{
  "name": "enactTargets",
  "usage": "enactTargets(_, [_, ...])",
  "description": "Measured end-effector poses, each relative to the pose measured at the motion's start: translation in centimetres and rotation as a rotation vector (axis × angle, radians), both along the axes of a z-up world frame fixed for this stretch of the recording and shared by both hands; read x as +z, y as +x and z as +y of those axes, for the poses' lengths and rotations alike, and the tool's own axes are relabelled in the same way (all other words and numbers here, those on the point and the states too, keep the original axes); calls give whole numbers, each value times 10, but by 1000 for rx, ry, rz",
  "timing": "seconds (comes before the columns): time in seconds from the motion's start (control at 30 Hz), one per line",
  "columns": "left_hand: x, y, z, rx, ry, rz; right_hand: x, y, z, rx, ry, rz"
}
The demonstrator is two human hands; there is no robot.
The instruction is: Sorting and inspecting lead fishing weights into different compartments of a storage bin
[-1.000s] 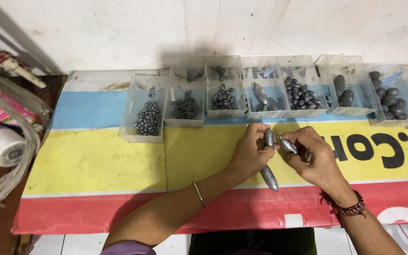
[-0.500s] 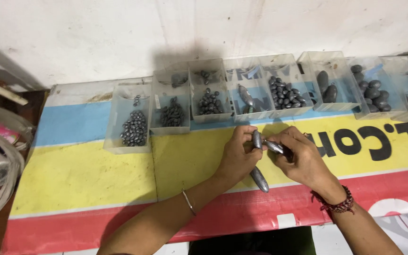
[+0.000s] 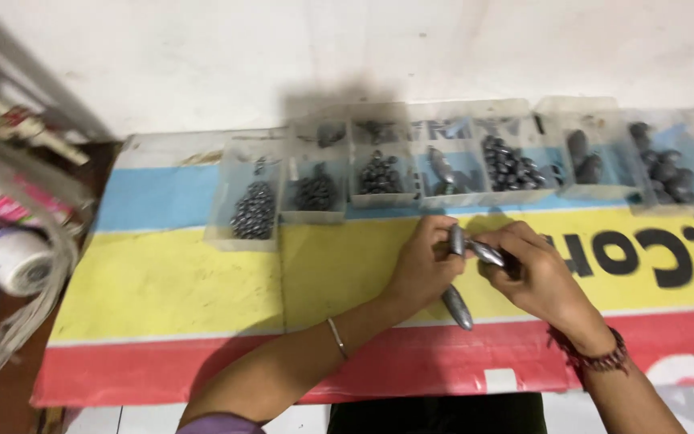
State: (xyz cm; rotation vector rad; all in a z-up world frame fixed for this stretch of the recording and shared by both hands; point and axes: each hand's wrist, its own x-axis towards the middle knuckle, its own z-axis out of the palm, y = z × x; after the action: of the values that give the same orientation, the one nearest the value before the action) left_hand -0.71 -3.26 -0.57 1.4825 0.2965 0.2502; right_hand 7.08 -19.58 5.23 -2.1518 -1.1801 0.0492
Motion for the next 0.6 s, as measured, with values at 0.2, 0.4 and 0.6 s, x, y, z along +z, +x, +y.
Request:
enactTargets(0.2, [1, 0, 1, -22, -211, -24, 20, -4, 3, -48, 3, 55])
enactTargets(0.4, [0, 1, 1, -19, -286, -26, 17, 5, -3, -31, -54, 131])
enactTargets(0.6, [5, -1, 2, -16, -374, -18, 24, 7, -7, -2, -80, 194])
